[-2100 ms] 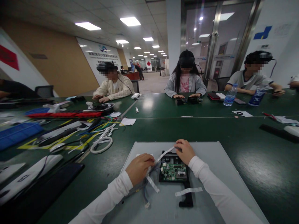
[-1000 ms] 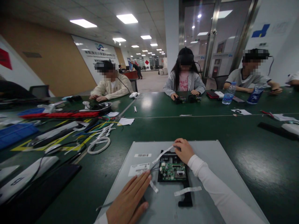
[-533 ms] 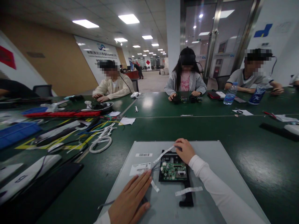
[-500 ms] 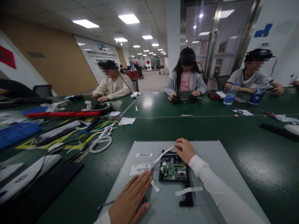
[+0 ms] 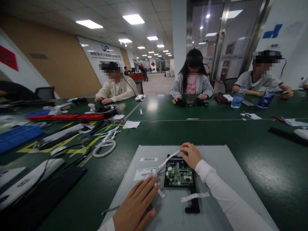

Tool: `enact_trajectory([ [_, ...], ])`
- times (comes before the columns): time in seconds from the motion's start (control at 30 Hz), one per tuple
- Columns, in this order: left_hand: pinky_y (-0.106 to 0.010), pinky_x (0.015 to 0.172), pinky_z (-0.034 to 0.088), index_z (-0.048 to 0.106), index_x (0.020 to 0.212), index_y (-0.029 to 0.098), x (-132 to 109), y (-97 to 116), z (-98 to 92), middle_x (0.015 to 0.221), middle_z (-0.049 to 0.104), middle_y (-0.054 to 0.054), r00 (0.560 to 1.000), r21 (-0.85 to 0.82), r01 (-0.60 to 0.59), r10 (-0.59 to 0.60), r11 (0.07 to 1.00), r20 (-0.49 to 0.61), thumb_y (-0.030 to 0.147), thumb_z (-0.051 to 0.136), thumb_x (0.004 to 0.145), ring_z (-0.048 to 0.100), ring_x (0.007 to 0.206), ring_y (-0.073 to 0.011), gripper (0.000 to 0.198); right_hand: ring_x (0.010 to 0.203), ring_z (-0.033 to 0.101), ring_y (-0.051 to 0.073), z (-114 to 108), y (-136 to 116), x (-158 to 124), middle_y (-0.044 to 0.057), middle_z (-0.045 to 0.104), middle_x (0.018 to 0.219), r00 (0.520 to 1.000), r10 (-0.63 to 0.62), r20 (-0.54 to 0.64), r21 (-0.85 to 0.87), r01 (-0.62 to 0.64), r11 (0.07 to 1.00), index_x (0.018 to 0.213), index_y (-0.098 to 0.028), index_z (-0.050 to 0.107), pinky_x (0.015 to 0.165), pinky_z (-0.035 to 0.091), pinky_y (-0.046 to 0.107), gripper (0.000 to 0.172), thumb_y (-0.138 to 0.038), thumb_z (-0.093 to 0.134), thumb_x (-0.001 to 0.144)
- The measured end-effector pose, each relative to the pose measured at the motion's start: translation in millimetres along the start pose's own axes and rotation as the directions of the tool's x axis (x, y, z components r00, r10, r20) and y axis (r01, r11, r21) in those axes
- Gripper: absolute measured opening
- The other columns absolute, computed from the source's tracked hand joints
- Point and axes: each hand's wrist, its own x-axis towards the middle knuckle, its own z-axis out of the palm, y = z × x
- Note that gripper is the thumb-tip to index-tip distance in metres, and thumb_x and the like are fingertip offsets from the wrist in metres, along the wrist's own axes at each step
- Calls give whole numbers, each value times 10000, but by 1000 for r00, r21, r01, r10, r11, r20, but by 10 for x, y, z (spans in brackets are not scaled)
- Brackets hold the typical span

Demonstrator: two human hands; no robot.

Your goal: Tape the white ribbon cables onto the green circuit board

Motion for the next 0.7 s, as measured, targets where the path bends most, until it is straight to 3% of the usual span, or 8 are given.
enact_trajectory([
  [0.3,-446,975,271,345,1239,235,-6,9,30,1366,227,-55,1000,21,8,-8,1000,-7,375,408,787,225,1229,-253,477,928,470,174,-2,-11,-3,46,540,951,1000,2,-5,1,-2,1000,856,-222,635,852,363,358,219,-170,499,692],
  [0.7,-471,964,276,337,1234,290,-3,-6,10,1377,191,-37,1000,-9,1,-1,1000,9,346,444,769,210,1232,-265,480,917,471,174,-12,-19,-2,46,538,952,1000,-4,5,-25,5,1000,858,-218,635,848,366,354,218,-177,495,697],
])
